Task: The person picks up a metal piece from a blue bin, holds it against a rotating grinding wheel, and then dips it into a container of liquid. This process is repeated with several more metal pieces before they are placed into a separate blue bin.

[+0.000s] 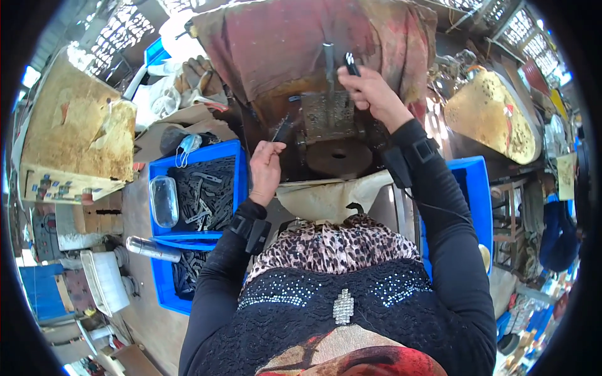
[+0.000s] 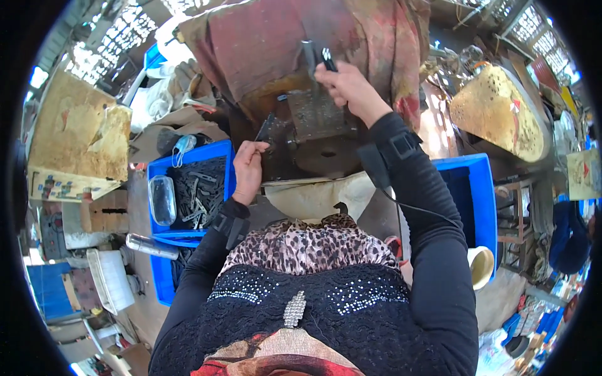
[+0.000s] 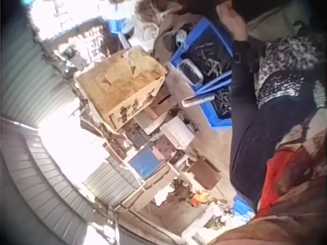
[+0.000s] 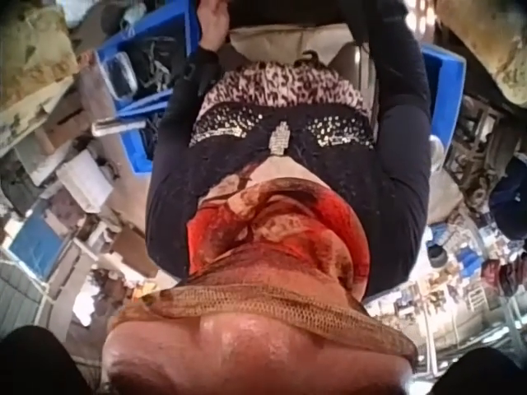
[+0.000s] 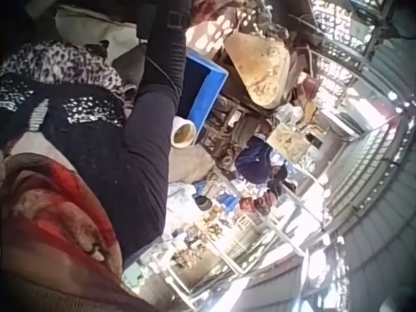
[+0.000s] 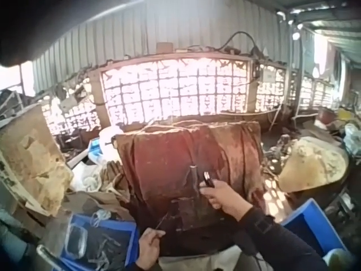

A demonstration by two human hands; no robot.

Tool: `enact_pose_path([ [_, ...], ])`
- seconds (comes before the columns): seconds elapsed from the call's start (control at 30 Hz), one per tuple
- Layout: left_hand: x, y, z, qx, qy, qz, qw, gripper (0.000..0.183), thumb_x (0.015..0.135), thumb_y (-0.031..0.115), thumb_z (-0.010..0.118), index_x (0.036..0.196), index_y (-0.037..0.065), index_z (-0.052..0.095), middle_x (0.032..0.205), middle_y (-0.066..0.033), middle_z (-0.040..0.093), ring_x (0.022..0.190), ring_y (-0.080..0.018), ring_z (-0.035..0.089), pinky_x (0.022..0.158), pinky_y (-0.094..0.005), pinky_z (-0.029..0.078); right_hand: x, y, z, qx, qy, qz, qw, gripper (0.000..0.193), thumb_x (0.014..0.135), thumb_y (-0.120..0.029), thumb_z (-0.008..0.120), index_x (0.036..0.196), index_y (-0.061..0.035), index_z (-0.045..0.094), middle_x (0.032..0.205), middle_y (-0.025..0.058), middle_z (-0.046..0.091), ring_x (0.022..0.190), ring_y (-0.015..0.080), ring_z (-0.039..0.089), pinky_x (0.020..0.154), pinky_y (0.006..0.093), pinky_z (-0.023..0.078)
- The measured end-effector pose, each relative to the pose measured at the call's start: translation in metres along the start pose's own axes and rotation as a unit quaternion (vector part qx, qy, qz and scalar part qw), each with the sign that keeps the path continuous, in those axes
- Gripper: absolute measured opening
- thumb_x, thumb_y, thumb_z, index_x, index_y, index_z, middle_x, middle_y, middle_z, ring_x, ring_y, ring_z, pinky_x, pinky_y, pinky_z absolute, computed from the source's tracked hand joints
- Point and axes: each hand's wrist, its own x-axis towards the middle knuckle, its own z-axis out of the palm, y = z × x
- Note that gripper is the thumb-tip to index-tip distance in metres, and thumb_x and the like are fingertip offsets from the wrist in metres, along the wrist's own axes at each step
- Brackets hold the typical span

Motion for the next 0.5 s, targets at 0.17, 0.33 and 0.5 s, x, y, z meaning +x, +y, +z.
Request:
enact_pose_path([
  [0.17, 0.013, -0.017, -0.006, -0.199, -0.121, -0.246, 0.941, 0.025, 0.087, -0.006, 0.049, 0.102, 0.0, 0.068, 0.094, -0.0043, 0.064, 0.077, -0.013, 0.057, 0.07, -0.0253, 0.046, -0.06, 0.025, -0.014, 0.29, -0.139, 0.114, 0.94, 0.04, 0.093, -0.008, 0.06, 0.132, -0.0045, 0.051, 0.085, 0.0002, 0.055, 0.07, 0.0087, 0.05, 0.061, 0.0249, 0.042],
  [0.33, 0.041, 0.031, 0.023, -0.383, -0.184, -0.313, 0.85, 0.027, 0.09, -0.002, 0.051, 0.112, -0.002, 0.067, 0.103, -0.0047, 0.067, 0.084, -0.0118, 0.061, 0.072, -0.0241, 0.049, -0.11, 0.033, -0.002, 0.375, -0.053, 0.093, 0.921, 0.038, 0.093, -0.006, 0.059, 0.13, -0.0029, 0.052, 0.089, 0.0015, 0.057, 0.071, 0.0098, 0.051, 0.059, 0.0256, 0.043],
  [0.5, 0.045, 0.077, 0.068, -0.409, -0.245, -0.294, 0.828, 0.028, 0.096, 0.002, 0.051, 0.12, -0.004, 0.063, 0.109, -0.0071, 0.067, 0.09, -0.0133, 0.064, 0.076, -0.0246, 0.051, -0.139, 0.051, 0.007, 0.328, -0.045, 0.065, 0.942, 0.033, 0.093, -0.008, 0.062, 0.125, -0.0008, 0.055, 0.086, 0.0037, 0.061, 0.07, 0.0117, 0.058, 0.06, 0.0268, 0.046],
])
